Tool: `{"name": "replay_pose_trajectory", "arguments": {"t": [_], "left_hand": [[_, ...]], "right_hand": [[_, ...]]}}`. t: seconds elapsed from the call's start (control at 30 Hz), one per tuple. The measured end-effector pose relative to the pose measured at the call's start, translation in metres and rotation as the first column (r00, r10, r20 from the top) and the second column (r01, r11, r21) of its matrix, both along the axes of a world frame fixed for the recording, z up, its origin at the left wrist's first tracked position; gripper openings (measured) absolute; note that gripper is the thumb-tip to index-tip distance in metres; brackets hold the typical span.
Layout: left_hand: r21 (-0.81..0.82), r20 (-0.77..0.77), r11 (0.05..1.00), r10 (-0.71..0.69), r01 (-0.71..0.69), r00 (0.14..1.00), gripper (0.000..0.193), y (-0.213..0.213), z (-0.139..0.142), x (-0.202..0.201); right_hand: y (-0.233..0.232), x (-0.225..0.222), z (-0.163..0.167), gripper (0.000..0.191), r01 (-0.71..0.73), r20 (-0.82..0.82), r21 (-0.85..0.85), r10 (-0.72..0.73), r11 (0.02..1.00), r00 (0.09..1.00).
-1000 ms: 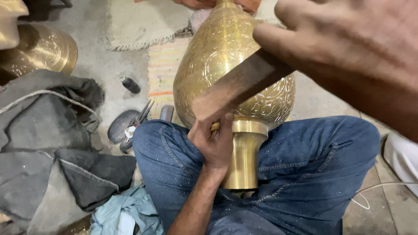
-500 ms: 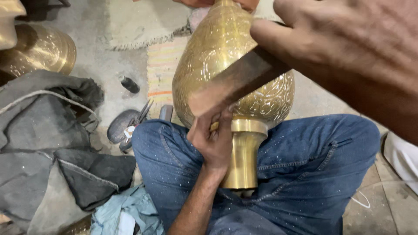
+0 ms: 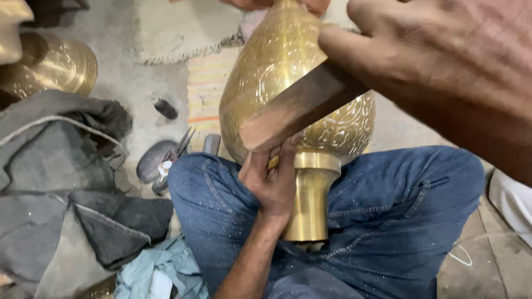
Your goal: The person sits cross-legged on the floor with a large engraved brass vessel resting on their lap. They hold a small punch against the vessel's surface with one hand and strike it with a wooden mallet held in the other hand, working along the engraved floral patterns and repositioning the punch repeatedly across the surface.
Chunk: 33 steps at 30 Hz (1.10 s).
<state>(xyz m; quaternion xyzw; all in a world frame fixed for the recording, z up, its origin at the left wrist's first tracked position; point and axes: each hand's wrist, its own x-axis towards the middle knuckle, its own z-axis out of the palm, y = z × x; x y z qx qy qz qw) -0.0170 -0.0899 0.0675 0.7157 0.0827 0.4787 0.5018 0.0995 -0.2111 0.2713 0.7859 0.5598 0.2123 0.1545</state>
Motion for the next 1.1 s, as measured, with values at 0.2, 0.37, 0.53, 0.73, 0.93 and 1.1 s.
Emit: {"name": "replay_pose_trajectory", "arguments": {"t": [0.2, 0.37, 0.53, 0.73, 0.93, 1.1], "left_hand": [[-0.033, -0.046, 0.999, -0.033, 0.031, 0.998, 0.024, -0.001, 0.002, -0.002], [-0.041, 0.064, 0.991, -0.126, 0.129, 0.990, 0.029, 0.000, -0.007, -0.003], [0.008, -0.100, 1.000, 0.020, -0.019, 0.995, 0.017, 0.001, -0.017, 0.001], [-0.030, -0.063, 1.000, -0.001, -0.001, 0.998, 0.018, 0.003, -0.013, -0.003], [0.090, 0.040, 0.995, -0.035, 0.031, 0.999, 0.015, 0.001, -0.003, -0.004], [0.002, 0.023, 0.997, -0.073, 0.073, 0.997, 0.021, 0.003, -0.009, -0.003]], "right_hand": [[-0.003, -0.005, 0.001, 0.022, 0.006, 0.106, 0.049, -0.011, 0.999, 0.994], [-0.002, -0.004, 0.002, 0.015, -0.157, 0.316, 0.117, 0.113, 0.981, 0.942], [-0.005, 0.001, 0.002, 0.018, 0.008, 0.158, -0.058, 0.001, 0.998, 0.987], [0.008, -0.012, 0.010, 0.026, 0.049, 0.042, -0.021, -0.048, 0.999, 0.998], [0.013, -0.014, 0.017, 0.019, -0.114, 0.158, 0.051, 0.105, 0.992, 0.982], [-0.006, -0.005, -0.001, 0.024, -0.077, -0.094, 0.216, 0.099, 0.973, 0.991]]}}
